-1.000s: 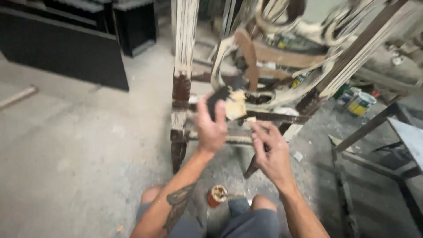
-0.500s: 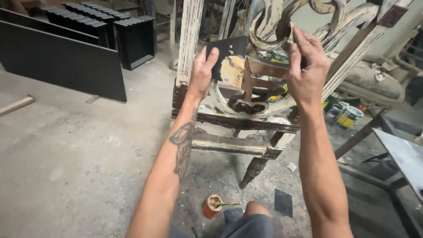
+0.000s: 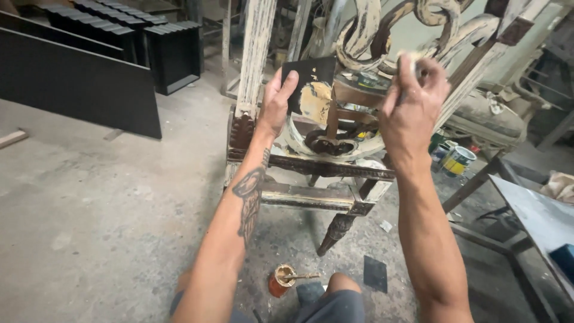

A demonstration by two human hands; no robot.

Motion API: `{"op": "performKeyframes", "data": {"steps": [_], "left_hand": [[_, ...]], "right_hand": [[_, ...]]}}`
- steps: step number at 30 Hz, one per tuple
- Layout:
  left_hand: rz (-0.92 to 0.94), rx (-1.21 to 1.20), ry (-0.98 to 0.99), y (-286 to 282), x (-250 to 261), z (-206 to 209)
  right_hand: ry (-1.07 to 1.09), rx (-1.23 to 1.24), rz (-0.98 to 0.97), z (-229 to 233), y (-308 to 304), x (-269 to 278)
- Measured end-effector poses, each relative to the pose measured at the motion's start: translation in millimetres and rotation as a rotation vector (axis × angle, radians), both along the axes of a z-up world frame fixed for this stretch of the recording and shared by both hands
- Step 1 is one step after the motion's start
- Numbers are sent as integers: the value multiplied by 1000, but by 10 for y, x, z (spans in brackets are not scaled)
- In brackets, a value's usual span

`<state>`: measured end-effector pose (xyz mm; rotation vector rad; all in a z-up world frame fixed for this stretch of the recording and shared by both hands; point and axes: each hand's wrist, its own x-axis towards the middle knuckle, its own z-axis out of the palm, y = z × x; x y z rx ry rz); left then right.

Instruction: Applying wood putty to the ornate back of a wooden chair to fill cracks and holes as part of a restoration process.

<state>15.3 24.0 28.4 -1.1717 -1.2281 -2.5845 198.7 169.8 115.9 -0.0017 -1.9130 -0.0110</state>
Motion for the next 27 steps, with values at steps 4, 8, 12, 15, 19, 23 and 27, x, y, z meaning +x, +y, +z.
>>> {"op": "performKeyframes", "data": {"steps": [4, 8, 12, 15, 19, 23, 27], "left_hand": [[42, -41, -46, 58, -79, -58], [39, -62, -60, 34, -69, -57], [52, -50, -34, 38, -77, -52], [41, -67, -50, 36, -77, -61], [45, -56, -45, 29, -77, -50], [14, 3, 16, -2, -49, -35], [35, -19, 9, 30, -90, -54]], "right_hand": [[99, 204, 15, 85, 188, -86], [34, 312, 64, 157, 217, -119], [19, 344, 58, 200, 148, -147], [1, 395, -39, 244, 93, -107], [-94, 346, -117, 231, 77, -35], [43, 332, 5, 196, 189, -110], [43, 373, -24, 218, 154, -161]]}}
